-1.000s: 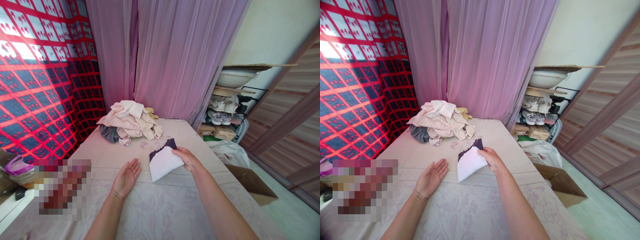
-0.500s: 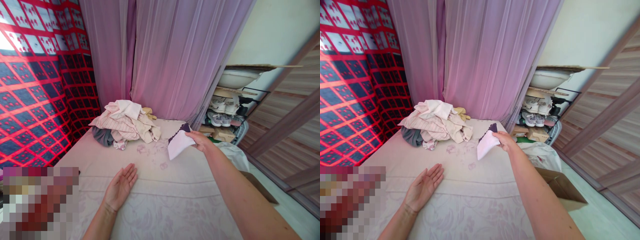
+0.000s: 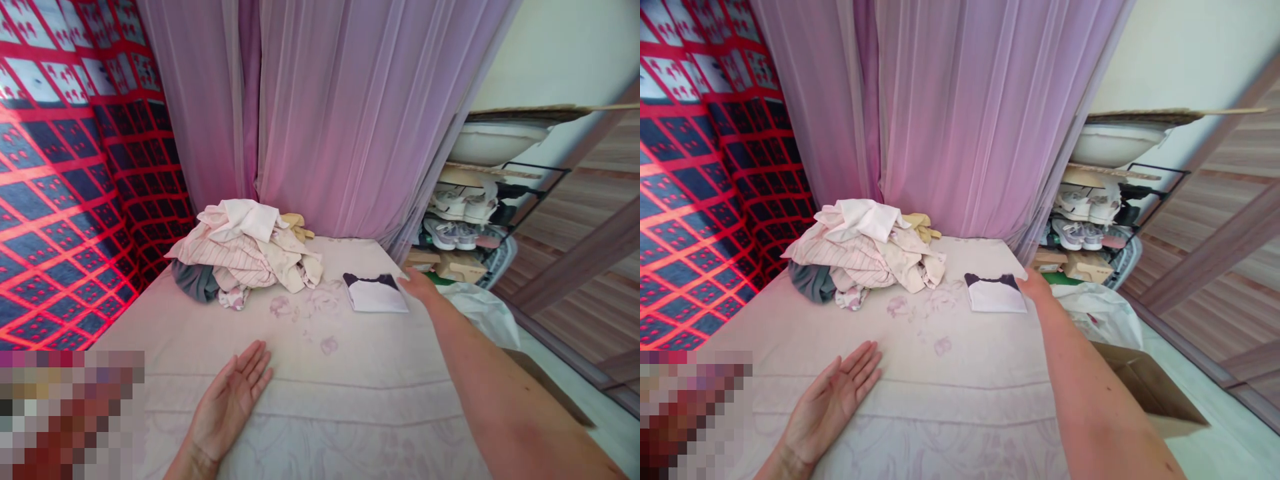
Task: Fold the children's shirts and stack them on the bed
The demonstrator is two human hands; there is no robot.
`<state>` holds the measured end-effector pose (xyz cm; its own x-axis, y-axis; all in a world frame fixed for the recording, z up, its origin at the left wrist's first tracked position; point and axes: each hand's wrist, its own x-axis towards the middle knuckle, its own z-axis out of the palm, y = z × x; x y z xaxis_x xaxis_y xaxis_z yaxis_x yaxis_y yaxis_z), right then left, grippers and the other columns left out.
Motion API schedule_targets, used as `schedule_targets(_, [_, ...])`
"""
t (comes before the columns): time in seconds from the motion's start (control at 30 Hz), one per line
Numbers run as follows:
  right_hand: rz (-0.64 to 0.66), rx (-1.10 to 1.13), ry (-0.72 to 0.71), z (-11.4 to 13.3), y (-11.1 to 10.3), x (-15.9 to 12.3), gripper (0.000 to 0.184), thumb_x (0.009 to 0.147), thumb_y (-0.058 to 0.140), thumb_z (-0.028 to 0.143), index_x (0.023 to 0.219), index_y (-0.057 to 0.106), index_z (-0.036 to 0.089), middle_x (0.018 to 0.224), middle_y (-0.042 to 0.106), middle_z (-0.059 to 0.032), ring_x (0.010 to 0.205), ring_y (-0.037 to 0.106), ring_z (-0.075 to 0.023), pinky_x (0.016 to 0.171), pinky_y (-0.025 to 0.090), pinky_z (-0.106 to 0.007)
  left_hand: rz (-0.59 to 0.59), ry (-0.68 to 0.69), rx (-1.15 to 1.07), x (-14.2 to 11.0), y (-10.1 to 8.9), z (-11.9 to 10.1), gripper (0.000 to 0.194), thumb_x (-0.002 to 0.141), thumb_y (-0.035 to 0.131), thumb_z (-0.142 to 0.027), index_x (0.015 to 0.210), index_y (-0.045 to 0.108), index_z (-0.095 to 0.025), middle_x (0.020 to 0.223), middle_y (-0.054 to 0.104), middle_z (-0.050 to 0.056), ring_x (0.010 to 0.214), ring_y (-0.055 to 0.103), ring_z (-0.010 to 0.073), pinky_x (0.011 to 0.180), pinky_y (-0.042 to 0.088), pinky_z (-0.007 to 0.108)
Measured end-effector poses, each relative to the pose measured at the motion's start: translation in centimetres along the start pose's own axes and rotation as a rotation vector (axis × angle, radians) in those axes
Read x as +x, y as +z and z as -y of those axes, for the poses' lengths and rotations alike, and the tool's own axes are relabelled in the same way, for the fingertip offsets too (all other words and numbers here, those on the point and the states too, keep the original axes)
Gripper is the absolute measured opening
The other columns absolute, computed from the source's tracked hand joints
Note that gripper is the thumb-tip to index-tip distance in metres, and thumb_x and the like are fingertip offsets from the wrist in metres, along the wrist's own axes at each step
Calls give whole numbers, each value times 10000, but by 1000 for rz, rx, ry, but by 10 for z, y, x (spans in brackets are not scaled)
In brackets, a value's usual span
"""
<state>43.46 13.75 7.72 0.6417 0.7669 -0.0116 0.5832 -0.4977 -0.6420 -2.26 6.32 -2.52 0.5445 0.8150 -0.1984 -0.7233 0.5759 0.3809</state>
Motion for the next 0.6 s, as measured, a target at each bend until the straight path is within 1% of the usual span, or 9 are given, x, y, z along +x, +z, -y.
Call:
schedule_targets(0.07, [-28, -87, -59, -10, 16, -3, 459, 778, 575, 246, 1215, 557, 108, 1327, 494, -203, 1256, 415, -327, 1026, 327, -459, 33, -3, 10, 0, -1, 0, 393, 916, 399, -314, 1223, 605, -182, 1411, 457, 74, 1388, 235, 238, 1162, 166, 440])
schedule_targets(0.17, [4, -167, -194, -15, 53, -18, 465, 835, 516, 343, 1284, 515, 219, 1440, 396, -100, 1342, 302, -254, 1101, 223, -420, 51, -3, 22, 0, -1, 0, 404, 916, 400, -321, 1258, 578, -204, 1407, 462, 70, 1390, 223, 236, 1165, 155, 443])
schedule_targets(0.2, [31, -204, -254, -15, 66, -25, 476, 845, 504, 388, 1303, 496, 255, 1472, 350, -68, 1362, 262, -242, 1114, 187, -431, 47, -2, 25, -1, -1, 0, 408, 915, 400, -325, 1267, 571, -207, 1407, 462, 71, 1389, 226, 237, 1165, 158, 444])
schedule_targets(0.27, [136, -428, -413, -14, 88, -38, 511, 887, 401, 471, 1366, 414, 291, 1521, 247, -50, 1390, 183, -259, 1103, 113, -538, 32, -2, 31, -1, 0, 0, 416, 912, 404, -332, 1278, 562, -211, 1408, 460, 72, 1386, 234, 242, 1163, 166, 447])
schedule_targets(0.33, [203, -556, -456, -14, 102, -48, 529, 908, 332, 502, 1397, 362, 302, 1535, 205, -47, 1400, 142, -263, 1085, 65, -587, 22, 1, 35, -1, 0, 0, 421, 911, 404, -336, 1286, 554, -216, 1409, 459, 70, 1384, 240, 246, 1160, 171, 452])
schedule_targets(0.4, [221, -594, -454, -15, 107, -53, 537, 914, 308, 507, 1408, 344, 299, 1537, 196, -54, 1401, 134, -265, 1077, 53, -597, 20, 0, 36, -1, 0, 0, 422, 913, 398, -329, 1291, 549, -221, 1408, 461, 66, 1384, 240, 248, 1158, 169, 460])
schedule_targets(0.5, [211, -566, -461, -16, 102, -52, 523, 919, 289, 506, 1389, 383, 295, 1524, 237, -61, 1390, 182, -254, 1081, 89, -582, 16, 2, 32, -1, 1, 0, 414, 911, 396, -318, 1276, 564, -216, 1409, 460, 61, 1384, 243, 248, 1155, 171, 460])
schedule_targets(0.57, [132, -532, -439, -18, 94, -47, 501, 925, 283, 481, 1362, 425, 281, 1503, 289, -64, 1374, 233, -238, 1089, 128, -552, 12, 3, 30, -1, 1, 0, 407, 908, 403, -315, 1262, 577, -212, 1409, 460, 63, 1384, 245, 249, 1155, 178, 458])
schedule_targets(0.6, [69, -512, -398, -20, 89, -44, 489, 926, 290, 459, 1353, 438, 272, 1491, 313, -64, 1365, 255, -225, 1096, 152, -518, 11, 3, 29, -1, 1, 0, 406, 907, 406, -316, 1260, 577, -213, 1408, 463, 65, 1384, 245, 249, 1155, 180, 459])
